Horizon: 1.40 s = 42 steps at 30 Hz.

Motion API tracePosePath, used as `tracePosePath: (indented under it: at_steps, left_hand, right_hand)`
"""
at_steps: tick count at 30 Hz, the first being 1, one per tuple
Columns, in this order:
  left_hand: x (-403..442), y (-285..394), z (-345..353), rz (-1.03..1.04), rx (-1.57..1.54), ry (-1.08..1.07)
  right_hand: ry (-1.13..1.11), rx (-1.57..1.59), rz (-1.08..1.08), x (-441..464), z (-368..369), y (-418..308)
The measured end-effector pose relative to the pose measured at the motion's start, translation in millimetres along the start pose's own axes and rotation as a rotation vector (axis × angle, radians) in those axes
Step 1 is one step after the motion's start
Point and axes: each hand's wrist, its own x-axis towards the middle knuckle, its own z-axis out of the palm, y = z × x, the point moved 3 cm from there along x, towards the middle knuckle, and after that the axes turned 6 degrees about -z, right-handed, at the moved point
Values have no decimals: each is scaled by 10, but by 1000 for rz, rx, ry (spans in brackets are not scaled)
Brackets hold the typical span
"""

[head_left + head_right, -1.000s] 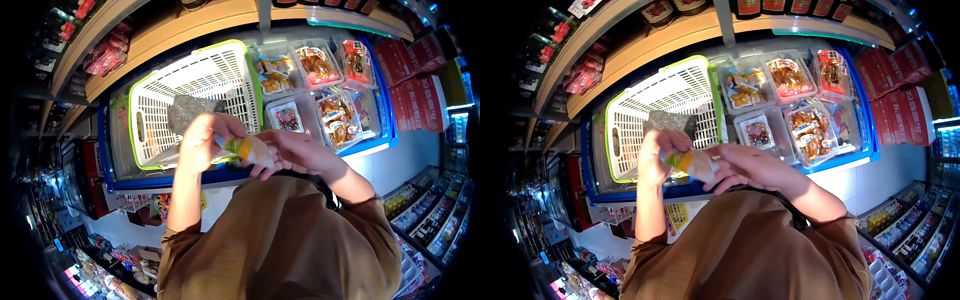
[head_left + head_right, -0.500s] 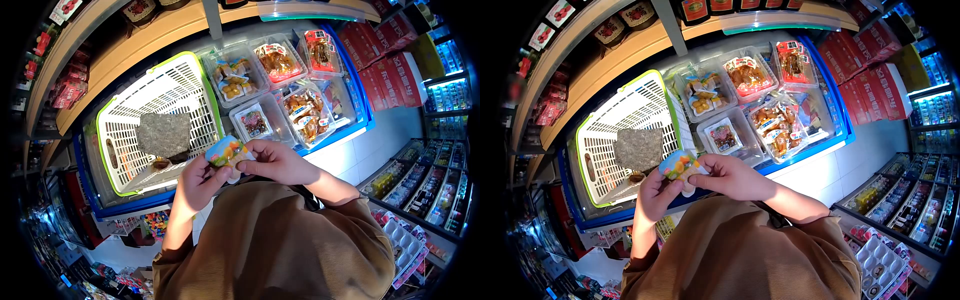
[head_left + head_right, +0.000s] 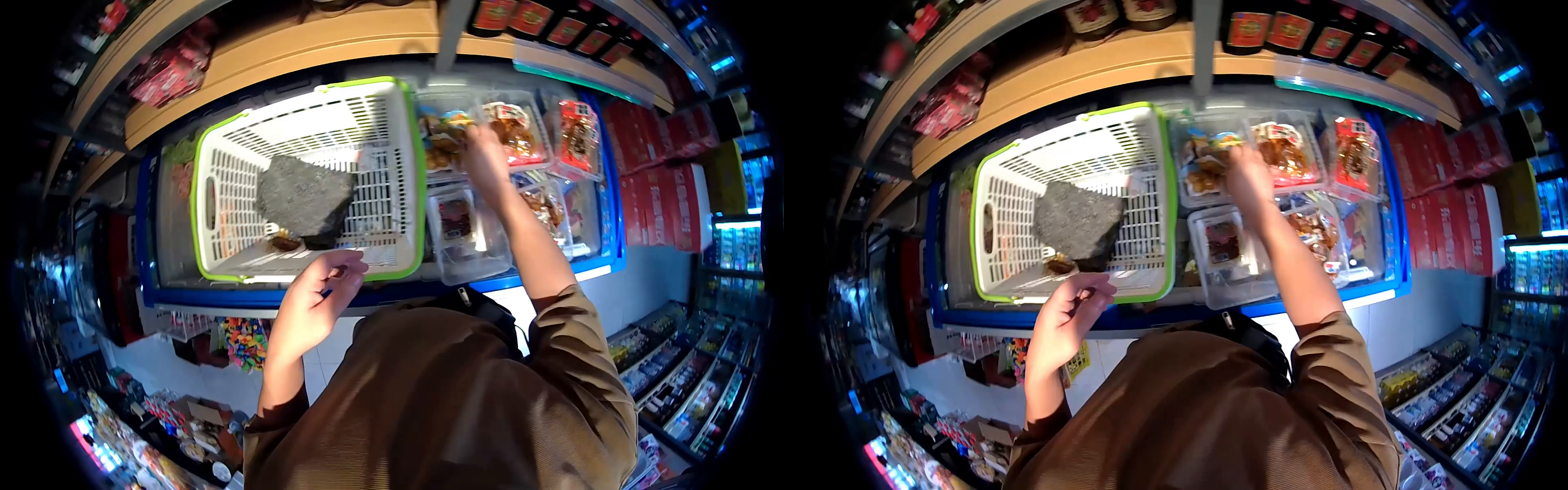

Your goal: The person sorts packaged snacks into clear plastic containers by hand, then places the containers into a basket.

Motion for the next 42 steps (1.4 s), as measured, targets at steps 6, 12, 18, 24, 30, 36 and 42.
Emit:
tracePosePath:
  at_steps: [6,12,18,24,30,36,42]
  left_hand:
    - [-53,93,-897,-37,416,366]
    - [1016,-665,-1565,-497,1158,-256]
    - [1542,-1754,-1730,-852,1492,-680]
    - [1731,-2458,-2011,-857,1352,-731]
    - [1601,-2229,-1813,-736,1394,-889]
    - [1399,-1392,-1760,-562,1240,-640]
    - [919,-101,-1674,-191,412,-184]
  right_hand:
    - [-41,112,-80,8,-357,-160]
    - [-25,378,57,-215,-1238,-568]
    - [-61,433,250,-626,-1660,-646]
    - [-29,580,395,-909,-1705,-433]
    - [-15,664,417,-908,-1689,-395]
    - [-49,653,376,-813,-1679,-495]
    - [-47,936,202,-765,-1834,-823]
